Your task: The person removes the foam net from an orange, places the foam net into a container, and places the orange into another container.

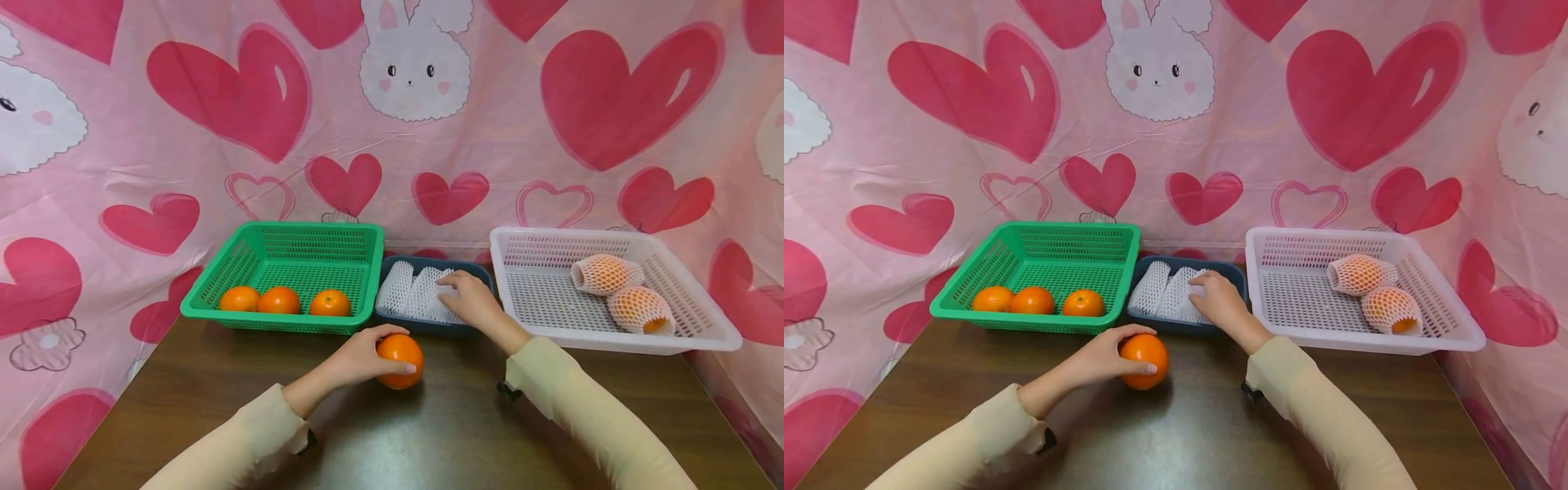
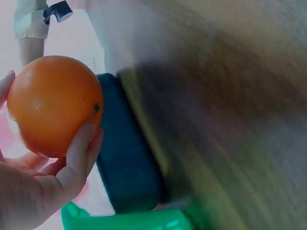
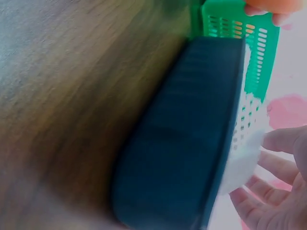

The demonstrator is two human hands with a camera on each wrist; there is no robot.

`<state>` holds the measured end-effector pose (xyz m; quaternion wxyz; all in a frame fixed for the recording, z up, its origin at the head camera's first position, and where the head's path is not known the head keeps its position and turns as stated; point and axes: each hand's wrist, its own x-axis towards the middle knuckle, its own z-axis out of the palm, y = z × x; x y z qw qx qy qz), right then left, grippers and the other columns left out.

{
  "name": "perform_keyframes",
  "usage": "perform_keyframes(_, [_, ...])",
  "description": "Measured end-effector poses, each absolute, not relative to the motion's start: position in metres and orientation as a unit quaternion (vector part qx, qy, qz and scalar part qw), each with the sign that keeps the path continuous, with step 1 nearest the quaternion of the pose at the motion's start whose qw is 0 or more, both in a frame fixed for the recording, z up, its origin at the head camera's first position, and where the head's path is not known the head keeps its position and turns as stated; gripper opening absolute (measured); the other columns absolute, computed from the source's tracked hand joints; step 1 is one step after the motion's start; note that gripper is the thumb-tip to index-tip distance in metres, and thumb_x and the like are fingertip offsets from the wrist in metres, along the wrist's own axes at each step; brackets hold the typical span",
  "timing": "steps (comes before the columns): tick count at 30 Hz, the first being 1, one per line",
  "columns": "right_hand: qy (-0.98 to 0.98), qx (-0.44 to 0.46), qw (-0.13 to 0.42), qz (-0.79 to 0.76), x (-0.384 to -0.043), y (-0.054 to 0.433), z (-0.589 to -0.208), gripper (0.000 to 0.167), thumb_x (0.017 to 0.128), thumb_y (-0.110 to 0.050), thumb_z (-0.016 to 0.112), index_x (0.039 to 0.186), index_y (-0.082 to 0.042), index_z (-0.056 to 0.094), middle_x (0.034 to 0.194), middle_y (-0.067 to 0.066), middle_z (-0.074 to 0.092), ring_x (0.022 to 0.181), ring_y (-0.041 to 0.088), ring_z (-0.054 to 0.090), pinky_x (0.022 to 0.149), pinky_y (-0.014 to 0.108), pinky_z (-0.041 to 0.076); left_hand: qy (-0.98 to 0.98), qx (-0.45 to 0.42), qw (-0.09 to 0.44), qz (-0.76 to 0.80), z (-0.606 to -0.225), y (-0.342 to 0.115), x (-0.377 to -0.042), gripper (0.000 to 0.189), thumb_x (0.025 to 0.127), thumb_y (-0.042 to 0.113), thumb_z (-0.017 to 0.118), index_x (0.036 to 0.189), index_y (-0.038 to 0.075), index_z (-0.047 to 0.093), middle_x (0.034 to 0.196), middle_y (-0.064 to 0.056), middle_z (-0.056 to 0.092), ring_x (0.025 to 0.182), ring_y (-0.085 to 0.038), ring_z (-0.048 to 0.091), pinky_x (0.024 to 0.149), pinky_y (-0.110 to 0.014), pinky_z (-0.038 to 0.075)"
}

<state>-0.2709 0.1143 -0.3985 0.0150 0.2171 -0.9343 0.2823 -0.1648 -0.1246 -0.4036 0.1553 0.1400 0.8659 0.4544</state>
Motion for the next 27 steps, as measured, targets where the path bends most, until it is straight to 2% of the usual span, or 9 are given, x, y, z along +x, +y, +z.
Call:
perform_keyframes(5, [-0.93,0.228,0.021,0.287,-0.265,0.107,-0.39,0.034,0.096,-0.015,0.072,0.127,-0.001,0.071,0.123,0.02,0.065,0.105,0.034,0.063,0.087,0.047,0.058,0.868,0.132,0.152,0.454,-0.391,-0.134,-0.159,0.061,0.087,0.039,0.081,0.138,0.013,0.062,0.118,-0.003,0.065,0.1,-0.023,0.059,0.084,-0.038,0.055])
perform_keyframes(12, [-0.909,0.257,0.015,0.327,-0.256,0.095,-0.384,0.035,0.096,-0.015,0.072,0.129,-0.003,0.071,0.119,0.016,0.07,0.1,0.03,0.066,0.081,0.04,0.06,0.871,0.137,0.148,0.448,-0.368,-0.148,-0.155,0.062,0.087,0.038,0.081,0.138,0.01,0.061,0.118,-0.005,0.064,0.102,-0.025,0.059,0.081,-0.038,0.056])
perform_keyframes(16, [-0.889,0.271,0.006,0.371,-0.253,0.086,-0.384,0.035,0.097,-0.014,0.071,0.13,-0.001,0.07,0.122,0.018,0.069,0.097,0.03,0.068,0.08,0.039,0.06,0.876,0.132,0.143,0.441,-0.357,-0.157,-0.156,0.061,0.088,0.039,0.08,0.14,0.012,0.061,0.119,-0.005,0.063,0.103,-0.026,0.058,0.081,-0.039,0.056])
perform_keyframes(21, [-0.861,0.266,-0.042,0.432,-0.251,0.072,-0.39,0.04,0.098,-0.015,0.069,0.135,0.001,0.065,0.121,0.017,0.07,0.096,0.03,0.07,0.081,0.037,0.06,0.874,0.121,0.13,0.452,-0.341,-0.172,-0.16,0.059,0.089,0.038,0.078,0.14,0.014,0.06,0.123,-0.007,0.061,0.107,-0.028,0.057,0.082,-0.04,0.055])
perform_keyframes(25, [-0.829,0.243,-0.101,0.494,-0.25,0.059,-0.398,0.047,0.098,-0.013,0.068,0.141,0.004,0.058,0.116,0.017,0.071,0.091,0.031,0.071,0.081,0.035,0.06,0.853,0.109,0.127,0.494,-0.33,-0.184,-0.166,0.058,0.092,0.032,0.076,0.142,0.009,0.058,0.126,-0.013,0.061,0.109,-0.032,0.057,0.083,-0.041,0.056])
perform_keyframes(27, [-0.803,0.229,-0.131,0.534,-0.248,0.053,-0.4,0.05,0.099,-0.01,0.067,0.144,0.007,0.052,0.118,0.021,0.069,0.094,0.036,0.071,0.082,0.036,0.06,0.848,0.102,0.121,0.506,-0.326,-0.19,-0.17,0.059,0.093,0.031,0.075,0.143,0.007,0.056,0.128,-0.015,0.06,0.11,-0.033,0.057,0.083,-0.04,0.057])
